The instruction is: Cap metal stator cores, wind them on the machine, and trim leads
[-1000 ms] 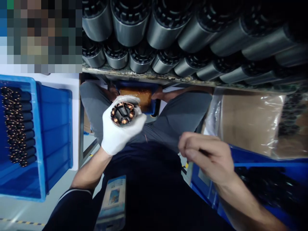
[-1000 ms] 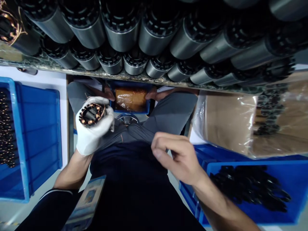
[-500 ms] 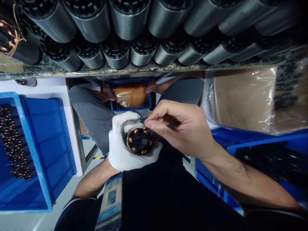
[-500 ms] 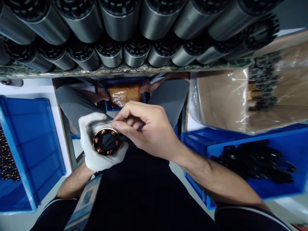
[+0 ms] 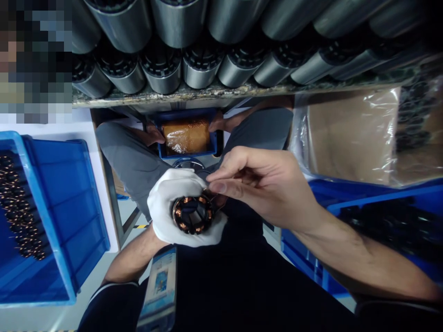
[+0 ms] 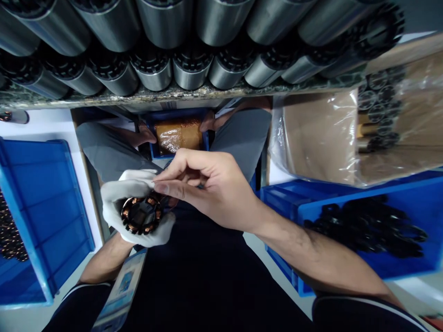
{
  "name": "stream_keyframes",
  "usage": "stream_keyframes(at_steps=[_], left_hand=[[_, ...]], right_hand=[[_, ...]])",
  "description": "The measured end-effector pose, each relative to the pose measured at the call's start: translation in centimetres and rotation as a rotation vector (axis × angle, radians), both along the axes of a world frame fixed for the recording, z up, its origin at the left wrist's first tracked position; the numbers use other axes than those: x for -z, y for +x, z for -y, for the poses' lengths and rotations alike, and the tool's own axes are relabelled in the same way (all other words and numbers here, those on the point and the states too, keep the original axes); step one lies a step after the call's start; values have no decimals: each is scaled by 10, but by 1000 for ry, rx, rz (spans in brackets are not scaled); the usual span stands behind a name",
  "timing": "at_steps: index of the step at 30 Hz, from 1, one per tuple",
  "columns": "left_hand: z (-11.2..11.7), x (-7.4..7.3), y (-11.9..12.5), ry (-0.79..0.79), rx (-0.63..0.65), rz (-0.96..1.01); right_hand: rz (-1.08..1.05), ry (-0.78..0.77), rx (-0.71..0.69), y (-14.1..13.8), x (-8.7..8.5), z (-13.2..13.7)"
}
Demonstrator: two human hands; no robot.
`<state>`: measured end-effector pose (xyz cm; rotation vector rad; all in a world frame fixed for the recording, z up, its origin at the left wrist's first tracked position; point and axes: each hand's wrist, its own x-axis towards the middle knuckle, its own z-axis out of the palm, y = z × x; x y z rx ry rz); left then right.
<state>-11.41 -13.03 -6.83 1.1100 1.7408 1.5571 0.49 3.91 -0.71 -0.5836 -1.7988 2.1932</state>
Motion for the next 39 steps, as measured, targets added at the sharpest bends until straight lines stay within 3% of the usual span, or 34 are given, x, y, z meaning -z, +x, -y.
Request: stream_keyframes(at_steps=[4,6,8,10,13,17,21,26,29,35,37,39], left_hand=[[-9,-9,0,312,-204,20],[-9,-16,-7,269,-166,90],[-6,-22,-16,137,-73,118],[-4,-27,-23,37,-7,92],[0,-30,-28,-41,5,-55],[9,-19,-30,-156,-32,-459],[18,-8,-30,-344,-53,-739],[18,-16,-23,-362,4,-821],[21,-24,-26,-263,61,-736],[17,-26,-50,259,-5,-455],[11,-20,-53,145,95,-297],[8,-9,-48,-169,325,-235]], right_hand=[[-25,223,271,8,-6,-11],[-20,455,372,14,-12,-13],[-17,753,264,15,-16,-12],[-73,979,45,13,-14,-11],[-208,1102,-177,6,4,-22],[-130,1234,-318,5,35,-41],[18,1150,-318,4,40,-26],[121,1082,-600,-4,29,5],[153,1051,-614,-4,15,2],[-106,641,-618,-10,-23,-18],[-152,671,-652,-12,-32,-23],[-109,772,-696,-10,-35,-25]])
